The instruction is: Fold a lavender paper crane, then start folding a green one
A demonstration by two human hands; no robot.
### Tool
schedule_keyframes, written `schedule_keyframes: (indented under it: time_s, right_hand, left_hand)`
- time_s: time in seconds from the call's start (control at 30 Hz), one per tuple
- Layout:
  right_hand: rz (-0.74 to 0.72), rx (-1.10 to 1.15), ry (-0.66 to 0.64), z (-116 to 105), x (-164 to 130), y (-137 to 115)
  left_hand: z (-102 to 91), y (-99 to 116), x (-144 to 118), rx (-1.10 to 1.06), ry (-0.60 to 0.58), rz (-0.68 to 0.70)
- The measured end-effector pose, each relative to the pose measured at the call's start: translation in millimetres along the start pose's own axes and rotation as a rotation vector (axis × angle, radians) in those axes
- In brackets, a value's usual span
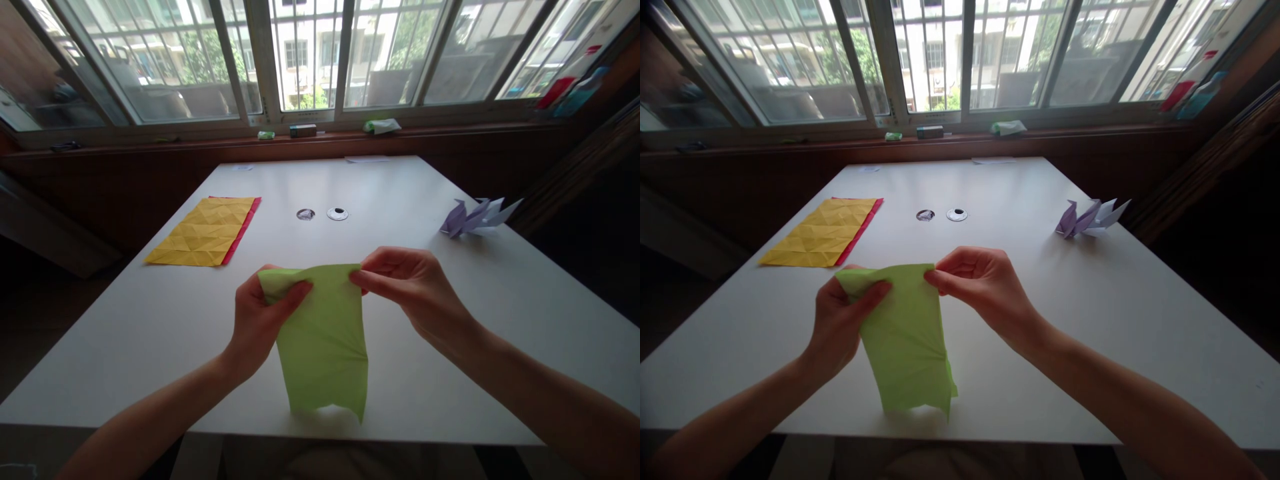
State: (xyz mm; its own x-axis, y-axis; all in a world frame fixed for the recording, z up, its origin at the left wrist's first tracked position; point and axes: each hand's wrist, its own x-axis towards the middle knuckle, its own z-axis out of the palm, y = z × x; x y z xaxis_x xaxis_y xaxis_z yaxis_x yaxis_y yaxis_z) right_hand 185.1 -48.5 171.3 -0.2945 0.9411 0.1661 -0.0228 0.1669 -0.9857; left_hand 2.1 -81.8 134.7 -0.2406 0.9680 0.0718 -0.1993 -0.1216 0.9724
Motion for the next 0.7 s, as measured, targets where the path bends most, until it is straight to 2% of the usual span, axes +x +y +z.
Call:
schedule_keyframes:
  time_s: [0.23, 0.4, 0.57, 0.7]
  right_hand:
    - [0.006, -0.045, 0.028, -2.8, 20.5, 25.2]
    - [0.038, -0.038, 0.063, -11.3, 31.3, 36.9]
    - [0.118, -0.033, 0.048, -16.1, 36.5, 43.8]
    - [0.11, -0.043, 0.043, -16.6, 37.7, 46.7]
  left_hand:
    - [1.4, -12.5, 18.4, -0.008, -0.018, -0.161]
    - [-5.3, -25.5, 34.9, -0.011, 0.016, -0.078]
    - [-10.1, -34.8, 41.4, -0.012, -0.026, -0.102]
    - [-10.6, -39.3, 44.0, -0.014, -0.04, -0.113]
